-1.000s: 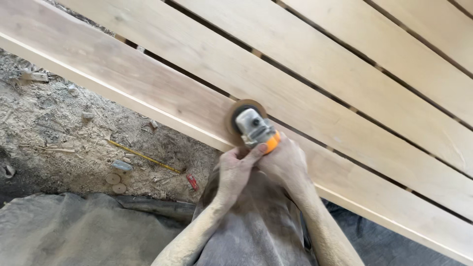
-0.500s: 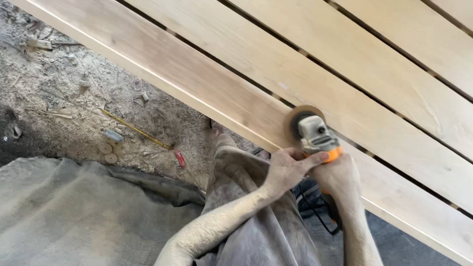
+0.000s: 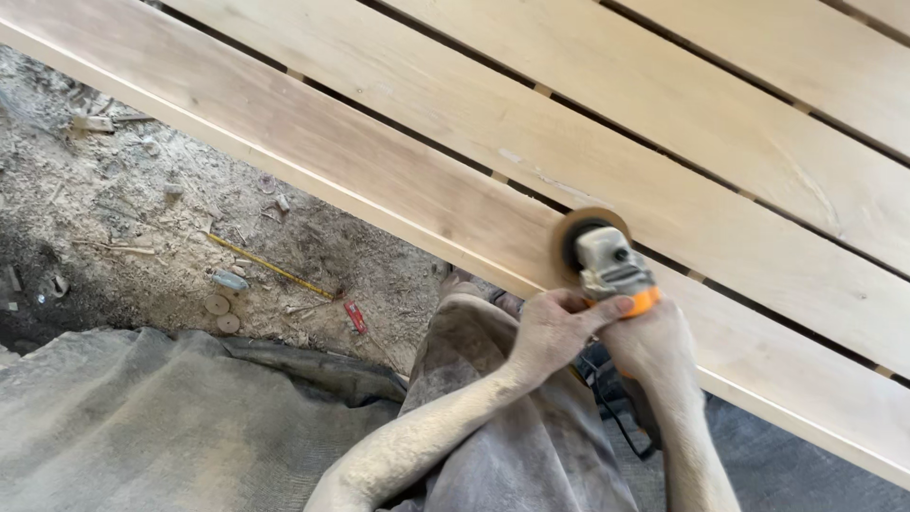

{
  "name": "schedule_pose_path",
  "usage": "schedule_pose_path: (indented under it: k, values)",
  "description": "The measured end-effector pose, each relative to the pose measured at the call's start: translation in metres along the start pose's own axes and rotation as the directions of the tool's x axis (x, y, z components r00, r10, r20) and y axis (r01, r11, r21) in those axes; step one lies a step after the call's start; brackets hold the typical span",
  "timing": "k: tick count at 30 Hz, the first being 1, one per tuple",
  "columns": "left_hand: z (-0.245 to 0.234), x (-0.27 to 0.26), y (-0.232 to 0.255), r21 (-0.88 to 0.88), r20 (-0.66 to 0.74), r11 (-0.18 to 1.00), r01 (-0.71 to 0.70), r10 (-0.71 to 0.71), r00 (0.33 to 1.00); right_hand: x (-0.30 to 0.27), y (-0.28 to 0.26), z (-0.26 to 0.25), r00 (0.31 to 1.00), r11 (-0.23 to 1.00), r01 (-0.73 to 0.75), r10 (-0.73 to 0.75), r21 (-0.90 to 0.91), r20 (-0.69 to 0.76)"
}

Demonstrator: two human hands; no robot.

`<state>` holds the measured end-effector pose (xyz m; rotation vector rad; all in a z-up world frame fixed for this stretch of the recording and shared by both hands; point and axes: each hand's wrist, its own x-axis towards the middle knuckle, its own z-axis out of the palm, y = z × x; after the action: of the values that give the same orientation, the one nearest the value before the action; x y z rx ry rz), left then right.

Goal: The person uses an angle grinder with a sanding disc to smooth the surface of wooden planks arranged on a workbench. The person sits on the floor during the task and moves the tool along the length of the planks.

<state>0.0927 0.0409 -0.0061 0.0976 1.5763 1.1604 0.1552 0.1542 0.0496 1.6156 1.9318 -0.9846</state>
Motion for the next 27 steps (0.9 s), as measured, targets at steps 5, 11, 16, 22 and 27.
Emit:
schedule_pose_path:
  k: [5,11,16,22,27]
  values:
    - [-0.058,-0.003,0.017,-0.107,-0.130,0.993,-0.049,0.035,0.991,-0.001,-0.068,0.019,0.992,0.984,0.110,-0.101,-0.138,0.072]
    - [-0.131,-0.012,0.038,-0.168,-0.235,0.986,0.014,-0.054,0.970,-0.003,-0.134,0.049,0.972,0.963,0.231,-0.220,-0.138,0.088]
    - [-0.139,-0.009,0.037,-0.078,-0.235,0.996,0.032,-0.050,0.971,-0.002,-0.131,0.054,0.964,0.958,0.263,-0.254,-0.116,0.084]
    - [-0.069,-0.010,0.027,0.010,-0.090,0.999,0.047,-0.046,0.995,-0.009,-0.063,0.025,0.994,0.994,0.103,-0.104,0.037,0.027]
    - [-0.031,-0.015,0.020,-0.067,-0.022,0.996,0.065,-0.067,0.998,-0.013,-0.033,0.008,0.996,0.994,0.091,-0.092,0.060,0.006]
